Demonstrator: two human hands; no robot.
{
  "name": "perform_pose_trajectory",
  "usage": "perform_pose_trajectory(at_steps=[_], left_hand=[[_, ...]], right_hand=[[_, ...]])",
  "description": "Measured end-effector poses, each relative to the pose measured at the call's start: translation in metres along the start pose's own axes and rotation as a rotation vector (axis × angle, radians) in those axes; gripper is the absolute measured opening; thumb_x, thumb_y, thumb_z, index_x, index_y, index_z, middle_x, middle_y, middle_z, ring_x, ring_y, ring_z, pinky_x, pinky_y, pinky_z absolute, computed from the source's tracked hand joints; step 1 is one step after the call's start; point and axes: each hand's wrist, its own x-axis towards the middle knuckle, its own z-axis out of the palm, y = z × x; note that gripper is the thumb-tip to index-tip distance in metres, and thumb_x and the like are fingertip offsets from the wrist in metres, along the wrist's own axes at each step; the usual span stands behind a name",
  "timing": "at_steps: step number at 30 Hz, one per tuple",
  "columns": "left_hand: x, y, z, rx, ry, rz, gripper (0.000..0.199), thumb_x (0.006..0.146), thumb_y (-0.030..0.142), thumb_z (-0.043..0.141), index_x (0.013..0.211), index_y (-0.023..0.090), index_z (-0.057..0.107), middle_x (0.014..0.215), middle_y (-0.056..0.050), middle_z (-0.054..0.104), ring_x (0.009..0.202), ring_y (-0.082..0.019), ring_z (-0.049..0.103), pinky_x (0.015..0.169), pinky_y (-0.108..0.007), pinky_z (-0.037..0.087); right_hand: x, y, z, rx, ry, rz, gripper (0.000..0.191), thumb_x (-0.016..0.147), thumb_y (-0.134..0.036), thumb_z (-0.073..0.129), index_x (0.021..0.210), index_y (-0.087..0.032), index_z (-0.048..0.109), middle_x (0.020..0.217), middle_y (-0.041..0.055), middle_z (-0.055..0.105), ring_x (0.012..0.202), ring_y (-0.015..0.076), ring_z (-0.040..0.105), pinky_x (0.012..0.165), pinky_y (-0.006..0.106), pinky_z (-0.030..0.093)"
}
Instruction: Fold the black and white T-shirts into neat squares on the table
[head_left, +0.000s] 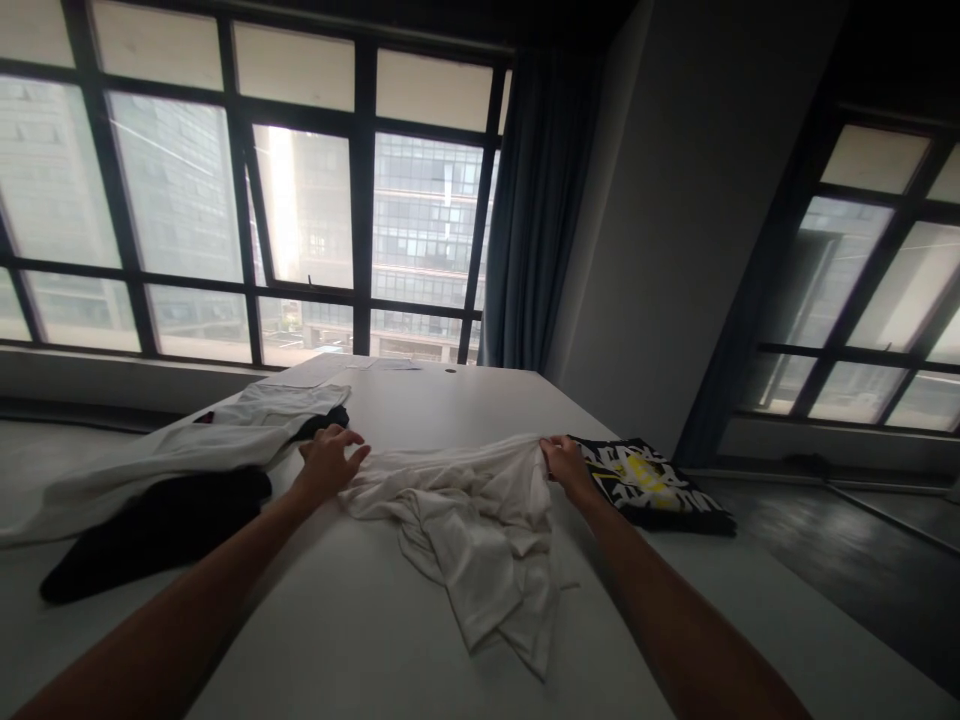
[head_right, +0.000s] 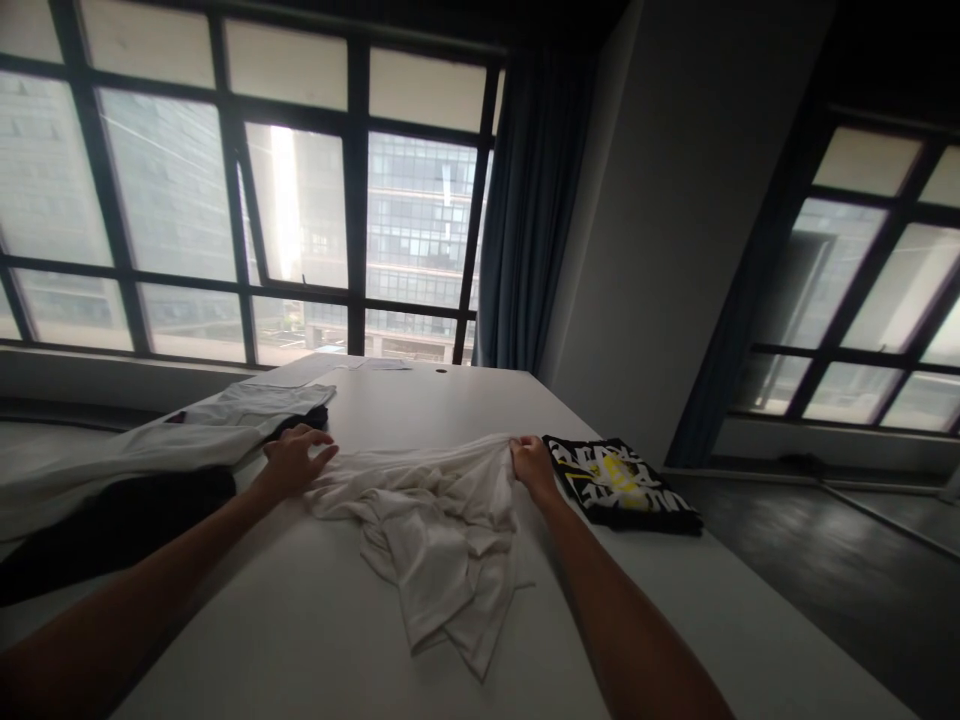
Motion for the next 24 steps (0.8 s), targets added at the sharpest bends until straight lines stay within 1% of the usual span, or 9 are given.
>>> perform_pose_trajectory(at_steps=[2,4,8,10,11,13,16,20,24], left_hand=[[-0.009,0.02,-0.001,-0.133,-0.115,0.03,0.04,0.088,0.048,0.049,0.08,0.017,0.073,0.089,-0.009,0.069,0.088,-0.026,0.061,0.082,-0.038,0.044],[-0.022,0.043,-0.001,-0.312,-0.211,0.136,0.052,0.09,0.056,0.042,0.076,0.015,0.071,0.078,-0.007,0.067,0.075,-0.021,0.059,0.073,-0.032,0.045],[-0.052,0.082,0.01,-0.658,-0.395,0.281,0.05,0.084,0.059,0.054,0.099,0.014,0.072,0.08,-0.005,0.069,0.067,-0.017,0.058,0.062,-0.026,0.045],[-0.061,0.09,0.018,-0.765,-0.459,0.269,0.045,0.081,0.053,0.061,0.1,0.013,0.071,0.078,-0.004,0.07,0.067,-0.017,0.059,0.06,-0.025,0.046],[-0.063,0.091,0.021,-0.806,-0.464,0.248,0.041,0.081,0.049,0.063,0.096,0.012,0.071,0.078,-0.005,0.07,0.068,-0.017,0.059,0.061,-0.026,0.046],[-0.064,0.091,0.024,-0.885,-0.462,0.215,0.031,0.079,0.04,0.062,0.088,0.012,0.07,0.077,-0.005,0.07,0.071,-0.019,0.061,0.064,-0.027,0.049],[-0.062,0.092,0.015,-0.998,-0.557,0.321,0.023,0.076,0.028,0.057,0.085,0.012,0.071,0.077,-0.004,0.071,0.076,-0.02,0.063,0.072,-0.03,0.052],[-0.062,0.099,-0.011,-0.998,-0.682,0.561,0.026,0.072,0.019,0.055,0.088,0.015,0.074,0.079,-0.005,0.073,0.087,-0.023,0.064,0.084,-0.034,0.052],[-0.06,0.096,-0.027,-1.074,-0.751,0.521,0.022,0.071,0.021,0.061,0.088,0.015,0.075,0.082,-0.006,0.075,0.095,-0.026,0.065,0.087,-0.035,0.052]], right_hand=[[-0.005,-0.004,-0.005,0.095,0.017,0.01,0.039,0.085,-0.04,0.049,0.11,-0.012,0.06,0.087,0.0109,0.069,0.07,0.0195,0.063,0.056,0.027,0.048],[-0.023,-0.015,-0.001,0.241,-0.114,-0.082,0.04,0.084,-0.043,0.054,0.111,-0.014,0.06,0.085,0.0085,0.068,0.07,0.0188,0.062,0.057,0.028,0.048],[-0.078,-0.044,0.023,0.546,-0.95,-0.362,0.053,0.075,-0.044,0.073,0.122,-0.023,0.06,0.107,0.0079,0.07,0.095,0.0204,0.066,0.083,0.035,0.052],[-0.093,-0.054,0.031,0.572,-1.15,-0.458,0.05,0.074,-0.04,0.076,0.12,-0.023,0.064,0.118,0.0094,0.068,0.108,0.0227,0.063,0.094,0.039,0.048],[-0.095,-0.055,0.032,0.567,-1.134,-0.476,0.045,0.076,-0.039,0.074,0.116,-0.021,0.066,0.118,0.0102,0.068,0.107,0.0235,0.064,0.095,0.041,0.048],[-0.087,-0.051,0.03,0.516,-0.893,-0.488,0.035,0.08,-0.037,0.067,0.11,-0.019,0.068,0.111,0.0111,0.07,0.096,0.0236,0.068,0.089,0.044,0.051],[-0.065,-0.035,0.024,0.295,-0.538,-0.571,0.048,0.076,-0.028,0.066,0.124,-0.021,0.062,0.122,0.0126,0.066,0.1,0.0245,0.066,0.088,0.046,0.052],[-0.055,-0.018,0.033,-0.016,-0.561,-0.77,0.077,0.066,-0.021,0.073,0.14,-0.021,0.05,0.148,0.0154,0.045,0.134,0.0299,0.044,0.11,0.05,0.037],[-0.061,-0.015,0.054,-0.108,-0.654,-0.865,0.034,0.072,-0.017,0.064,0.104,-0.02,0.07,0.144,0.0126,0.051,0.133,0.028,0.046,0.11,0.044,0.036]])
